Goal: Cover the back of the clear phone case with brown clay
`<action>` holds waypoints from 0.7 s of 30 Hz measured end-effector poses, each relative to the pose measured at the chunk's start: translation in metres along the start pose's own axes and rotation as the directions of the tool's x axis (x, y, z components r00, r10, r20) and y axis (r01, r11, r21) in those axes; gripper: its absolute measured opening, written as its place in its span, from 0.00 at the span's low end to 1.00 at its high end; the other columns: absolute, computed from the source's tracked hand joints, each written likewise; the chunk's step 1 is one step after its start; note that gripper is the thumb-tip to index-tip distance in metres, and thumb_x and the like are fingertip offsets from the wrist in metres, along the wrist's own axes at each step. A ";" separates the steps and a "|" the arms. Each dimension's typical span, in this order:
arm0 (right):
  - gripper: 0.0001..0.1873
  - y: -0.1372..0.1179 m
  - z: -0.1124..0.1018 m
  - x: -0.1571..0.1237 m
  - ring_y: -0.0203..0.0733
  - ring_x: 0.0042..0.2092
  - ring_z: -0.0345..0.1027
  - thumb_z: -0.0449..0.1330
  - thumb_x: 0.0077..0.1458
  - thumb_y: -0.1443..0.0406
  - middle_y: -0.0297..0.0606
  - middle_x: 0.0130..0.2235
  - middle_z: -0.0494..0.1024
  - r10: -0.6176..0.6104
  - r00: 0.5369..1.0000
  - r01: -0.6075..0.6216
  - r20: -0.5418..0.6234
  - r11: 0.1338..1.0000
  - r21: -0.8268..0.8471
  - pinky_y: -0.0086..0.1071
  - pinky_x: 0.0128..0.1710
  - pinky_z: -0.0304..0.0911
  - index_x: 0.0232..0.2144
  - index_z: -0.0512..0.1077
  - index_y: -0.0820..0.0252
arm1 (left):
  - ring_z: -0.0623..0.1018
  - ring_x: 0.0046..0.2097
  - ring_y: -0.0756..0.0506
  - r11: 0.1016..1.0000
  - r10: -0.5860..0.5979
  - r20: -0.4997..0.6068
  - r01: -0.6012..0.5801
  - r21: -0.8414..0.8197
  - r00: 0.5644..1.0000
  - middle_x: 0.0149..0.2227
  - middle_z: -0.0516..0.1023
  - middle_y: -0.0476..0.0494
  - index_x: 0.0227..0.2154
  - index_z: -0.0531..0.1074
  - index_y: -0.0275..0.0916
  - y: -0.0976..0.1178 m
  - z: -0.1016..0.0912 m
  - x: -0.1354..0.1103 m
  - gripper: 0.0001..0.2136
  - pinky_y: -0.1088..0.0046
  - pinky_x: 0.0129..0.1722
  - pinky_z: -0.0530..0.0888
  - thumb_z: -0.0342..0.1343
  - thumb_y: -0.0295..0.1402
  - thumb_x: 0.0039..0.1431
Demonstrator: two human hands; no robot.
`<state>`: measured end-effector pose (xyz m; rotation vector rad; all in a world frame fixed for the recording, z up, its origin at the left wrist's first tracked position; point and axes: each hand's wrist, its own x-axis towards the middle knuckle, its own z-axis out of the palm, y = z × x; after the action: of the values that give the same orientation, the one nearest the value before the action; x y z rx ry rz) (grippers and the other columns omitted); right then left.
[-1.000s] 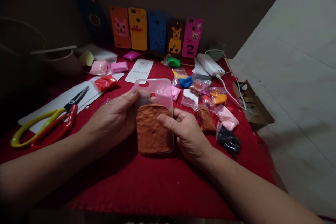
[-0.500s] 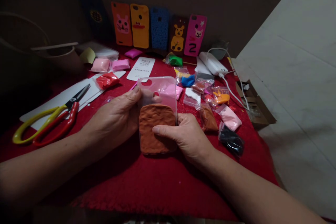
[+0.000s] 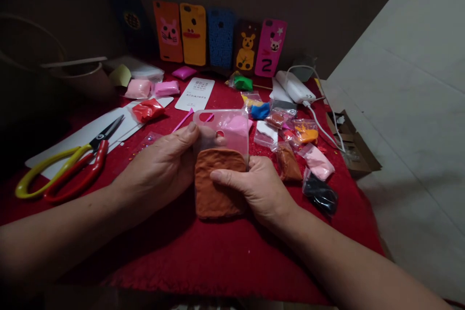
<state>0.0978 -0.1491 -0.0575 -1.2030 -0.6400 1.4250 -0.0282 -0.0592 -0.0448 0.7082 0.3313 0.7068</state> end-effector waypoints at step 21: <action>0.10 0.000 -0.003 0.001 0.39 0.33 0.77 0.71 0.46 0.62 0.36 0.33 0.83 -0.025 0.999 0.024 0.027 1.000 0.016 0.31 0.36 0.72 0.34 0.80 0.58 | 0.78 0.41 0.45 0.999 0.003 0.060 -0.006 0.049 0.998 0.36 0.80 0.41 0.35 0.77 0.34 -0.004 -0.002 -0.001 0.14 0.66 0.48 0.74 0.47 0.34 0.67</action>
<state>0.1007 -0.1493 -0.0588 -1.1616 -0.6587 1.4254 -0.0279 -0.0609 -0.0495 0.7759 0.2927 0.6820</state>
